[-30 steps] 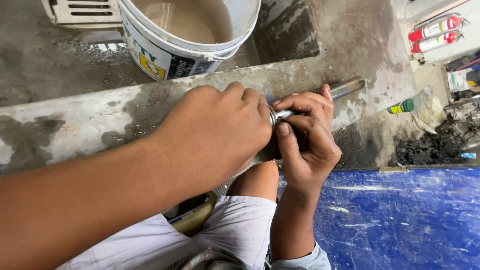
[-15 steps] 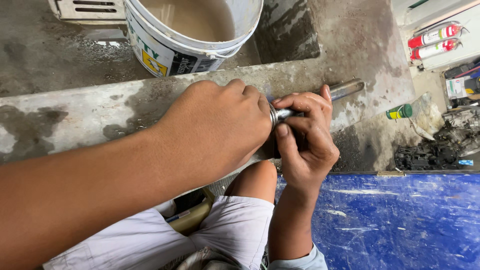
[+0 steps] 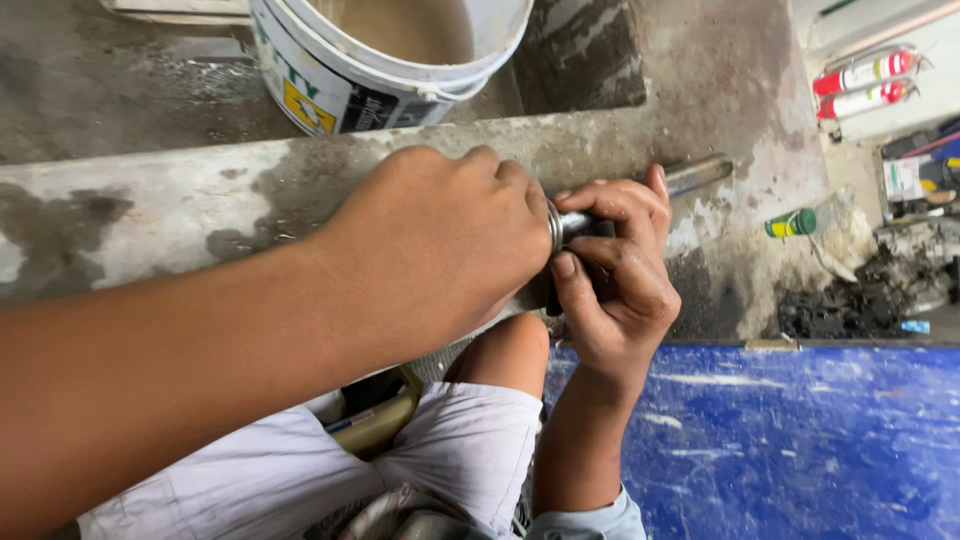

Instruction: The person scrubs a long metal rod with a black scouring pad, repeatedly dipping the pad into a bucket of water to rinse it. The rod is held against a concrete ledge while the person cleans its surface.

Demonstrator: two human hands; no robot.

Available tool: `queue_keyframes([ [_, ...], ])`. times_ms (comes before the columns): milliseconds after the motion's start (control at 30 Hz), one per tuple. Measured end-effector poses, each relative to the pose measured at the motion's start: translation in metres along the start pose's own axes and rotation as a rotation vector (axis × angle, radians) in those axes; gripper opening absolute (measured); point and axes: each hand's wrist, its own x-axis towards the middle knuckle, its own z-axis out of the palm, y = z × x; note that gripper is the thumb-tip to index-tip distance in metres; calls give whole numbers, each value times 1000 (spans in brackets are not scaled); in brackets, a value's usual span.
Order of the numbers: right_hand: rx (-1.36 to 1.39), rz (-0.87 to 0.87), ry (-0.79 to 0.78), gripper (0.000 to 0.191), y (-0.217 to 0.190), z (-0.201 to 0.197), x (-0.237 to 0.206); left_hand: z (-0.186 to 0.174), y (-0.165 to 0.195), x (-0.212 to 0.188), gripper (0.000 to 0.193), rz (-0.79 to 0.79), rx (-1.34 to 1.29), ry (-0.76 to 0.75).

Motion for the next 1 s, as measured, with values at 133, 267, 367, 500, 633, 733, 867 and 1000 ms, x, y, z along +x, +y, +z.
queue_keyframes([
  [133, -4, 27, 36, 9, -1, 0, 0, 0, 0, 1, 38, 4, 8, 29],
  [267, -7, 8, 18, 10, 0, 0, -3, -1, 0, 0, 32, 25, -43, -19],
  [367, -2, 16, 24, 9, 0, 1, -4, -1, 0, 0, 46, 3, 8, 33],
  [500, -14, 35, 44, 8, 0, 1, -3, 0, 1, -1, 37, 28, 11, 4],
  [633, -7, -4, 2, 10, 0, 0, -2, 0, 0, -1, 44, 11, 2, 47],
  [733, 2, 28, 50, 8, -1, 1, -2, -2, 0, 0, 42, 20, -2, 31],
  [867, -15, 0, 32, 8, -1, 3, -1, -6, 0, 1, 34, 36, -27, 5],
  [1000, -10, 24, 76, 7, -2, 5, 1, -6, 0, 3, 39, 12, 23, 31],
])
